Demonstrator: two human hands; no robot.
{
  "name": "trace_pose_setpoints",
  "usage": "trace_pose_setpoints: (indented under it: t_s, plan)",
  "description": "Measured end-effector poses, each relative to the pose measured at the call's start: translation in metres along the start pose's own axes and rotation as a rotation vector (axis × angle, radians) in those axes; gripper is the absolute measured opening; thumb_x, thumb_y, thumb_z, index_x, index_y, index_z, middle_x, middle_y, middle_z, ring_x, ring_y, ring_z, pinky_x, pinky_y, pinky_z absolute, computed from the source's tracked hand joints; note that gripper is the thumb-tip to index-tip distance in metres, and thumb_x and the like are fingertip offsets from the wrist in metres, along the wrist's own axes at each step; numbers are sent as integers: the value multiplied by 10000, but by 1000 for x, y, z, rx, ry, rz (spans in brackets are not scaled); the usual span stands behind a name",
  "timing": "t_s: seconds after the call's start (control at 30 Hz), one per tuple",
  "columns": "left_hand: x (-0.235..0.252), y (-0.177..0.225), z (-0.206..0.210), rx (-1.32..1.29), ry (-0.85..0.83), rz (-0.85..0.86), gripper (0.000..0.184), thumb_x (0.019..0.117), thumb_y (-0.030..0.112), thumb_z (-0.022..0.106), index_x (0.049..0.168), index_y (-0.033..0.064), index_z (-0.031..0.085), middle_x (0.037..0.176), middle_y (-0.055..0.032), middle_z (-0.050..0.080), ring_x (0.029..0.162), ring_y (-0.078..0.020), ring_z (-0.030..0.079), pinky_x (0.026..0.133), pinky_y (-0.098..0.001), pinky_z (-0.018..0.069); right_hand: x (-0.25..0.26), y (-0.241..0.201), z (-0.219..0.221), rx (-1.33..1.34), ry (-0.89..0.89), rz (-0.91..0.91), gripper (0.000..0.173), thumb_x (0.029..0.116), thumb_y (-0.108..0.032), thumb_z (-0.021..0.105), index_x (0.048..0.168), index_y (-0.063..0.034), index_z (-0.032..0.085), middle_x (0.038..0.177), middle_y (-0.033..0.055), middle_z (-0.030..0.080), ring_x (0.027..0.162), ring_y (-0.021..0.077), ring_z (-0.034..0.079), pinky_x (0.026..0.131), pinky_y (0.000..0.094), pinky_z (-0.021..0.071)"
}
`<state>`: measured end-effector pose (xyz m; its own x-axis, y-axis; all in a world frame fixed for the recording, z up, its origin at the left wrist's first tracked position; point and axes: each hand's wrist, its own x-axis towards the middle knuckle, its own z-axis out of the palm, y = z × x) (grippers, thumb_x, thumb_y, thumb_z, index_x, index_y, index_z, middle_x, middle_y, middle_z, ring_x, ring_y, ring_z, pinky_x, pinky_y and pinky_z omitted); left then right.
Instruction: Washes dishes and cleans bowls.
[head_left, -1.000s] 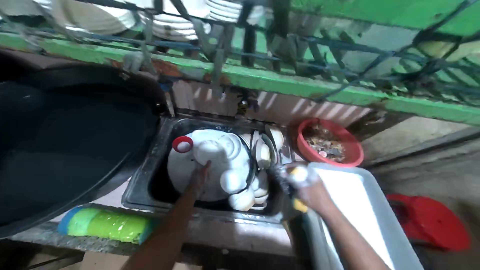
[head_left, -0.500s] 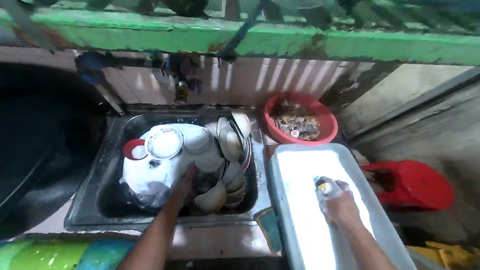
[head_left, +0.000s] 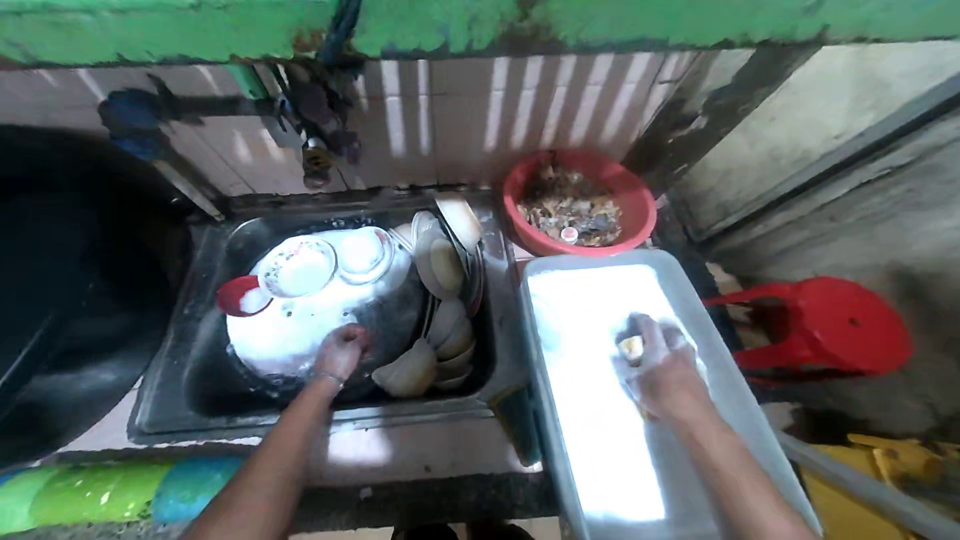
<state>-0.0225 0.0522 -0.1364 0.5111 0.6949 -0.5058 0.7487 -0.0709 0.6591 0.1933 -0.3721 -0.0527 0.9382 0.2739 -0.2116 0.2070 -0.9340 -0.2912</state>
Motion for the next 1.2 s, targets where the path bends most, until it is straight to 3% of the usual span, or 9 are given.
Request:
trace_pose_setpoints:
  t_s: [0.2, 0.43, 0.6, 0.73, 0.83, 0.93, 1.0, 1.13, 1.2]
  plan:
    - [6, -45, -15, 574, -39, -134, 462, 1052, 349, 568, 1332, -13, 623, 1351, -310, 596, 1295, -483, 552, 1083, -665, 414, -19, -12, -7, -160, -259, 270, 847, 909, -274, 767, 1622, -211, 314, 1526, 327, 381, 1236, 548, 544, 904, 676, 524]
    - [-83, 47, 58, 385, -259, 190, 426, 1074, 355, 524, 1383, 72, 602, 1270, -222, 664, 1175, -390, 645, 1025, -612, 493, -20, -1, -3, 156, -157, 89, 673, 923, -229, 767, 1469, -3, 445, 1336, 321, 557, 1153, 469, 622, 954, 647, 518]
    - [-68, 29, 8, 505, -457, 196, 336, 1022, 166, 620, 1342, 71, 651, 1257, -191, 684, 1194, -331, 648, 1064, -546, 484, -32, -8, -13, -168, -300, 153, 842, 925, -326, 738, 1635, -251, 293, 1576, 341, 326, 1361, 571, 428, 988, 728, 441]
    - [-63, 11, 13, 276, -312, 243, 250, 1041, 220, 620, 1197, 52, 720, 1095, -157, 733, 1047, -284, 700, 984, -533, 533, -39, -6, -9, -191, -399, 214, 683, 951, -265, 695, 1561, -157, 408, 1361, 339, 545, 1201, 524, 589, 934, 687, 500]
    - [-73, 29, 20, -119, -72, 220, 335, 1096, 257, 513, 1245, -11, 649, 1099, -185, 700, 991, -267, 679, 921, -488, 552, -35, 8, -15, 150, -324, 187, 513, 939, -90, 715, 1427, -65, 556, 1142, 306, 667, 1012, 471, 666, 869, 679, 518]
    - [-89, 61, 10, -621, 109, 140, 439, 1116, 385, 407, 1283, 32, 607, 1117, -130, 672, 986, -208, 656, 861, -452, 567, -32, 19, -21, 840, -265, 191, 378, 941, -36, 627, 1316, -77, 605, 1030, 125, 693, 801, 209, 679, 679, 390, 598]
    - [-101, 83, 3, -858, 139, 102, 490, 1098, 460, 424, 1308, 61, 615, 1188, -120, 691, 1072, -230, 676, 919, -483, 574, -30, 4, -27, 1180, -258, 167, 417, 848, -82, 629, 1263, -114, 625, 1011, 71, 719, 787, 175, 703, 648, 356, 621]
    - [-112, 90, 19, -804, 132, 138, 541, 1089, 513, 409, 1347, 79, 605, 1235, -122, 672, 1111, -224, 658, 947, -484, 560, -23, -56, -35, 788, -145, 39, 446, 929, -90, 725, 1357, -140, 610, 1130, 151, 704, 924, 281, 696, 792, 503, 597]
    - [-115, 87, 30, -775, 130, 109, 572, 1093, 516, 394, 1413, 73, 563, 1348, -147, 624, 1221, -254, 609, 1022, -522, 514, -11, -66, -19, 432, -156, 69, 755, 916, -324, 797, 1542, -190, 396, 1270, 266, 640, 1058, 452, 670, 870, 672, 544]
